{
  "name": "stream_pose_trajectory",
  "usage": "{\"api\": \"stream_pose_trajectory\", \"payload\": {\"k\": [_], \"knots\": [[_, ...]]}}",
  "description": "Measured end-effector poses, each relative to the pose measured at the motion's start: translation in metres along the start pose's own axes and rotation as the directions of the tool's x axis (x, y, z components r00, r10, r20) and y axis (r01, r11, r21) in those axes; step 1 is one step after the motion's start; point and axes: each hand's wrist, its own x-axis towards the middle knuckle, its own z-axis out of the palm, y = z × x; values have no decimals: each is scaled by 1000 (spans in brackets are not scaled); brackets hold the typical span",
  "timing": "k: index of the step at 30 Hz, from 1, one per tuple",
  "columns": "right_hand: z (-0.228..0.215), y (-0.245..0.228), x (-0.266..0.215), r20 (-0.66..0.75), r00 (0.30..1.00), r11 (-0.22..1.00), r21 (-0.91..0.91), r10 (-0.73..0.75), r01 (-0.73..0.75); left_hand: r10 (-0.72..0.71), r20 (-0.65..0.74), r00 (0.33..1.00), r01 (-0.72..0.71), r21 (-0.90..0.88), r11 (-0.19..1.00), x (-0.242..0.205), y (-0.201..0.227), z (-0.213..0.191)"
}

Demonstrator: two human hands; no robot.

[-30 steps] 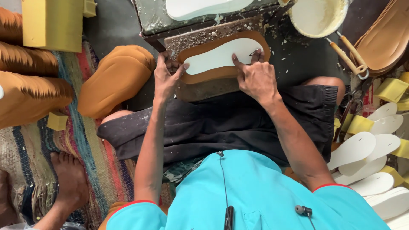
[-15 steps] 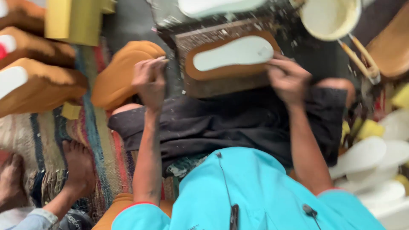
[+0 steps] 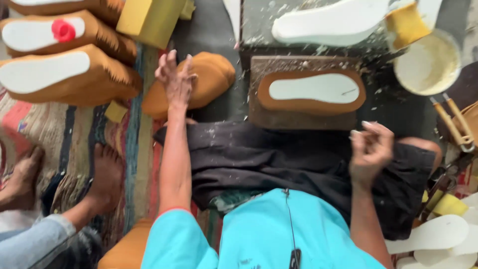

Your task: The person sits on the floor and attaches white insoles to brown sandal soles. They dip a sponge into a bowl of adhesive, spread glue on a sole, lay a white insole onto it, align it, and press it down firmly with their fingers, repeating the cycle for successive soles.

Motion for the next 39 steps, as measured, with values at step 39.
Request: {"api": "stream_pose_trajectory", "payload": {"k": [39], "knots": [[16, 9, 128, 217, 891, 906, 57, 399, -420, 82, 611, 787, 612, -791, 15, 58, 200, -99]]}}
